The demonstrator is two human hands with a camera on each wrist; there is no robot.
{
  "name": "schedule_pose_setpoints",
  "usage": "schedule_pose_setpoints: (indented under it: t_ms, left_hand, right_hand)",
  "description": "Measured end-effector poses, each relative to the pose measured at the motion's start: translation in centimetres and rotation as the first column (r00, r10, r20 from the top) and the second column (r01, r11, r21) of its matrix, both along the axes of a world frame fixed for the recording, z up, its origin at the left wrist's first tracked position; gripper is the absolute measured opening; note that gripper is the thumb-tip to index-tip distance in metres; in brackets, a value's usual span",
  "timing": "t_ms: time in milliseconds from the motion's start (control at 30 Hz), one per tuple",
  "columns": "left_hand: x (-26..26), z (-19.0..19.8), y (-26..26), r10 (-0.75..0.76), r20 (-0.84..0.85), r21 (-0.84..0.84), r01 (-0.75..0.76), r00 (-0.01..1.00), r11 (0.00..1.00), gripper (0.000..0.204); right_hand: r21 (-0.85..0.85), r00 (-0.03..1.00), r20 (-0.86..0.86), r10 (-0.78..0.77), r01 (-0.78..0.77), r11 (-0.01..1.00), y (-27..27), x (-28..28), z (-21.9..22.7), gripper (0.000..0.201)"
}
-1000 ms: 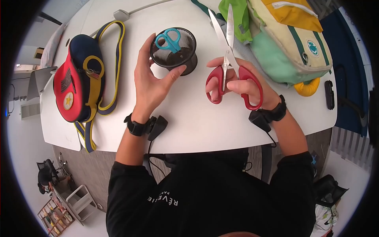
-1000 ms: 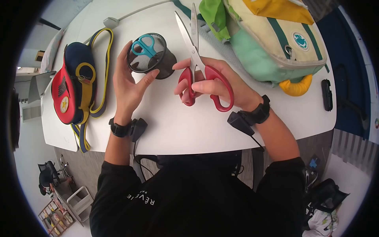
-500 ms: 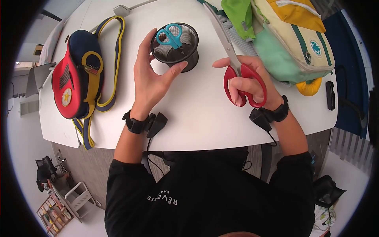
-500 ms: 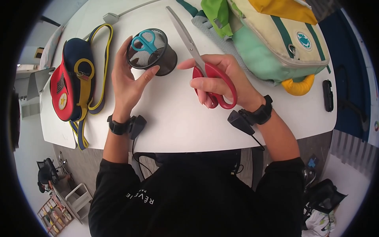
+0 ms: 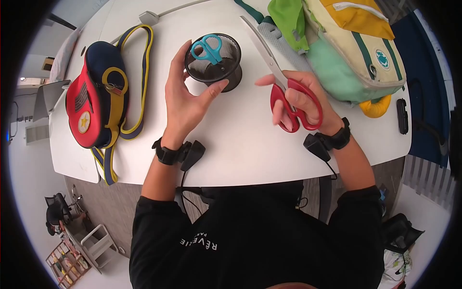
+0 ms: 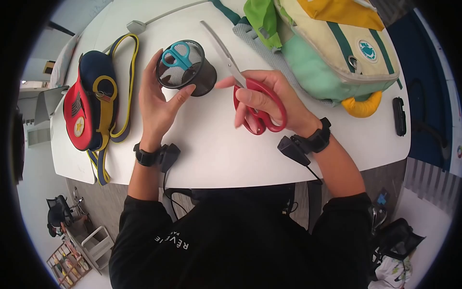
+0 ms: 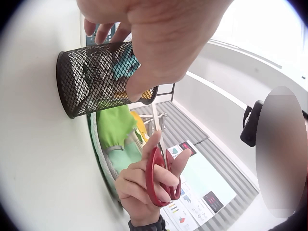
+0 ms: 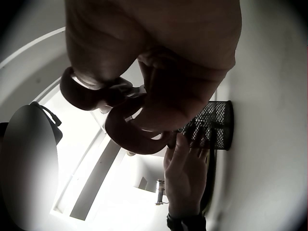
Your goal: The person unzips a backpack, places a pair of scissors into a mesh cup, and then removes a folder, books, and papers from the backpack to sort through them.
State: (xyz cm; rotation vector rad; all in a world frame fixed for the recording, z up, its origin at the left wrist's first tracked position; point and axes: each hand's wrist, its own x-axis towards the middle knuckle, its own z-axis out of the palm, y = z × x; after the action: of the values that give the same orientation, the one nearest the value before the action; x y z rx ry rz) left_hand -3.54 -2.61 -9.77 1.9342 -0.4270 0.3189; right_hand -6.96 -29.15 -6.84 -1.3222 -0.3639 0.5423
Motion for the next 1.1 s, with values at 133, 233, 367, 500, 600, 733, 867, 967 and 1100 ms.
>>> schedule_pose_setpoints:
  t_ms: [133,233,367,500,600,733,867,967,1100]
  left_hand:
    - [0.0,0.0,0.1,0.01,-0.008,0.022,-0.009,1.0,1.0,0.09]
    - [-0.1,0.1,0.1,0.027,-0.013,0.038,-0.026,1.0,0.999,0.09]
    - [0.0,0.3,0.0,0.018,0.005,0.037,-0.018,1.0,0.999,0.09]
    - [-0.2,0.6,0.1,-0.017,-0.019,0.05,0.018,1.0,0.999,0.091]
    - [-0.2,0.3,0.0,0.006,-0.022,0.043,-0.005,1.0,0.999,0.091]
    - [0.1,0.0,0.2,0.02,0.015,0.052,-0.021,1.0,0.998,0.091]
    - [0.1,0.0,0.1,-0.002,-0.002,0.006,0.002,1.0,1.0,0.091]
    - [-0.1,0.1,0.0,0.017,-0.018,0.017,-0.017,1.0,1.0,0.091]
    - [0.0,0.2,0.0,0.016,-0.005,0.016,-0.016,1.0,1.0,0.089]
  right_hand:
    - [0.115,0.986,0.158,-0.048,0.03,0.993,0.4,0.3,-1.5,0.051]
    - [0.094,0.99,0.075,-0.117,0.11,0.99,0.7,0.3,-0.8,0.062]
    - [0.071,0.979,0.142,-0.148,0.139,0.988,0.7,0.3,-0.8,0.062]
    - [0.034,0.987,0.104,-0.123,0.12,0.992,0.6,0.3,-0.6,0.068]
    - [0.038,0.985,0.12,-0.126,0.123,0.992,0.8,0.3,-1.2,0.072]
    - [0.174,0.988,0.037,-0.147,0.138,0.975,1.0,0.3,-1.5,0.068]
    - [0.166,0.992,0.009,-0.123,0.12,0.979,0.9,0.3,-1.7,0.071]
    - [0.117,0.992,0.047,-0.118,0.112,0.987,0.7,0.1,-1.2,0.069]
    - [0.086,0.993,0.006,-0.122,0.121,0.989,0.0,0.3,-1.4,0.056]
